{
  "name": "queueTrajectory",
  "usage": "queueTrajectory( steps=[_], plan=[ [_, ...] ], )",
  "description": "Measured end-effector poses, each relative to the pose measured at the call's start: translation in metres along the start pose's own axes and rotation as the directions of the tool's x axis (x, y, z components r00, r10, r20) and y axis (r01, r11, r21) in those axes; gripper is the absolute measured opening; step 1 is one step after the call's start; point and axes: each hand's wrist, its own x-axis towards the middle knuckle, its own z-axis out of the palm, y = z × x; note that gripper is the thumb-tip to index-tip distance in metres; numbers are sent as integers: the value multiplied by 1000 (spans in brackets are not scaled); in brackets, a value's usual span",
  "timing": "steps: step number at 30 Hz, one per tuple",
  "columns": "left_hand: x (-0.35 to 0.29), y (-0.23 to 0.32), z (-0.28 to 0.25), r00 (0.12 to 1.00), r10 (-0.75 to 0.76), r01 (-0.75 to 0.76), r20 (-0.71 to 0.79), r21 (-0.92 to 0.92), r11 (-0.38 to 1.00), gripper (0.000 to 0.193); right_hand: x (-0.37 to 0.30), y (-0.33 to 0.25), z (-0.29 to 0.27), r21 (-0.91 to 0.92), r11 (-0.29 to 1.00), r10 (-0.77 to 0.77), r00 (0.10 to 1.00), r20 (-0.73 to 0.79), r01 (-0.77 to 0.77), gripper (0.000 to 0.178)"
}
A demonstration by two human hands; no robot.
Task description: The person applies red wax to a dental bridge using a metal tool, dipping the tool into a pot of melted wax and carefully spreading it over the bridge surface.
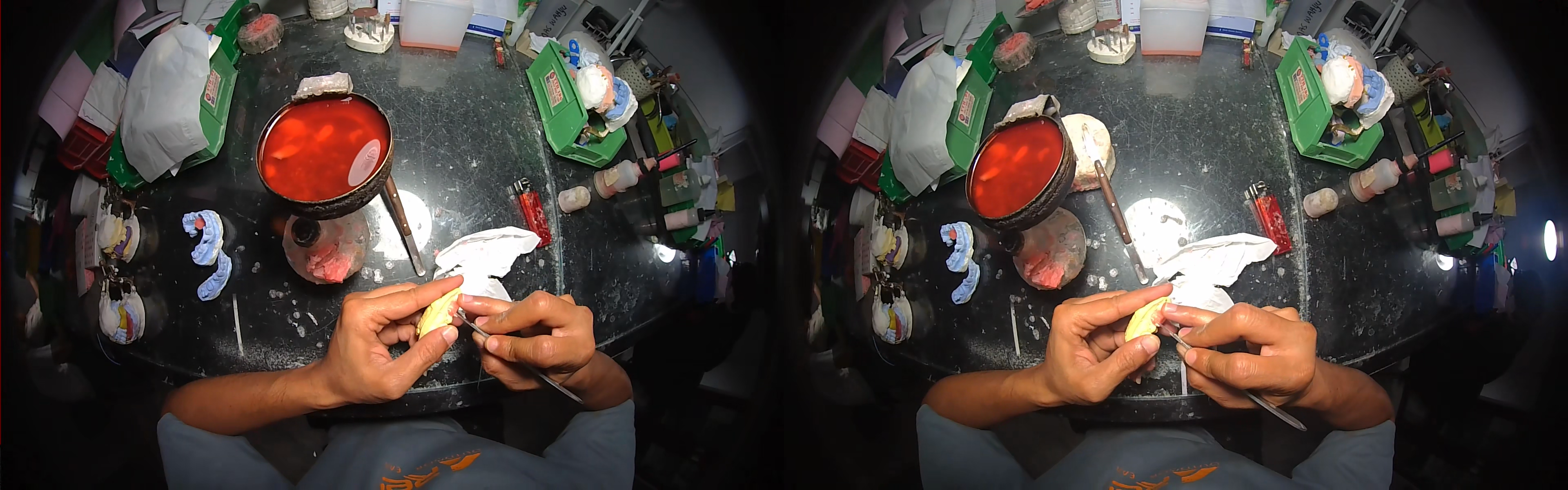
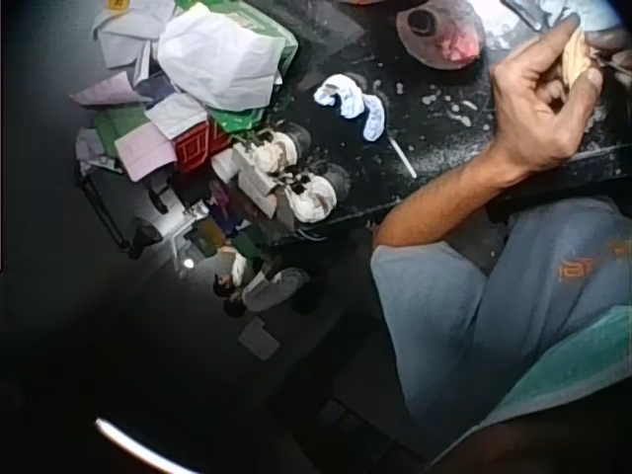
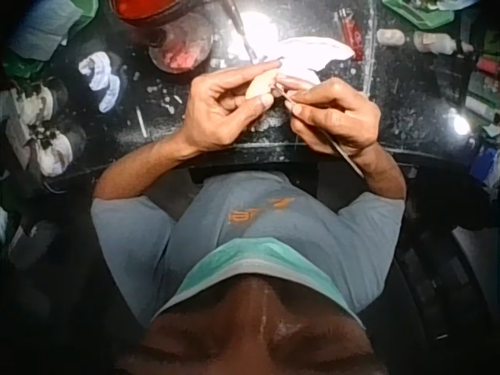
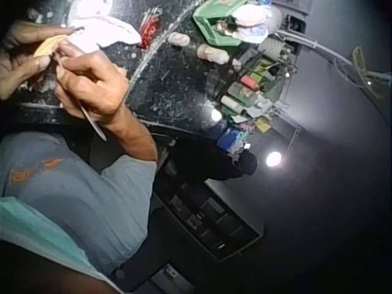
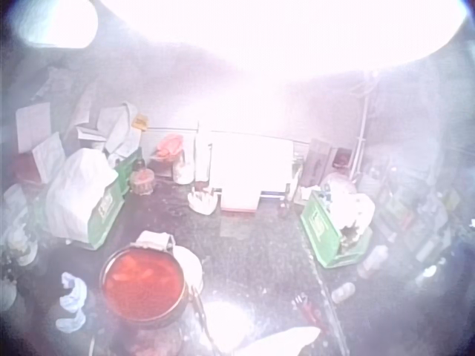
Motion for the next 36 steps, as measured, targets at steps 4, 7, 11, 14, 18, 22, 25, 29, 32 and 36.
queueTrajectory(
  steps=[4, 7, 11, 14, 18, 22, 25, 29, 32, 36],
  plan=[
    [-1, 1, 0, 1000, -1, 1, -3, 1, 1000, 47, 0, 1, 0, -3, 1000, -8, 1000, -6, 7, 17],
    [0, 3, 0, 999, -32, 32, -1, 11, 999, 47, 0, 1, -1, -9, 1000, -20, 1000, 16, 20, 16],
    [-1, 0, 0, 1000, 7, -7, -8, 3, 1000, 47, -2, 1, 2, -22, 1000, -18, 1000, -15, 17, 16],
    [-2, 1, -1, 1000, -14, 14, 6, 1, 1000, 47, 0, -1, 0, -50, 998, -33, 999, 25, 34, 15],
    [-1, 1, -1, 1000, -11, 11, 10, 13, 1000, 47, 0, -1, 0, -51, 998, -36, 999, 29, 37, 15],
    [-1, 1, -1, 1000, 6, -6, 7, 2, 1000, 48, 0, 0, 1, -36, 998, -49, 999, 9, 49, 14],
    [-1, 0, -1, 1000, 16, -16, 11, 24, 1000, 48, 2, 0, -1, -34, 998, -56, 998, 17, 56, 15],
    [1, 7, 4, 990, -139, 144, 40, -227, 963, 47, 1, 0, 0, -24, 999, -24, 999, -40, 23, 17],
    [2, 4, 4, 991, -132, 134, 30, -358, 924, 46, 2, 0, 3, 60, 998, 44, 982, -184, -33, 19],
    [5, 4, 2, 987, -155, 163, 51, -379, 911, 45, 4, 2, -1, 36, 998, 66, 978, -199, -60, 21]
  ],
)
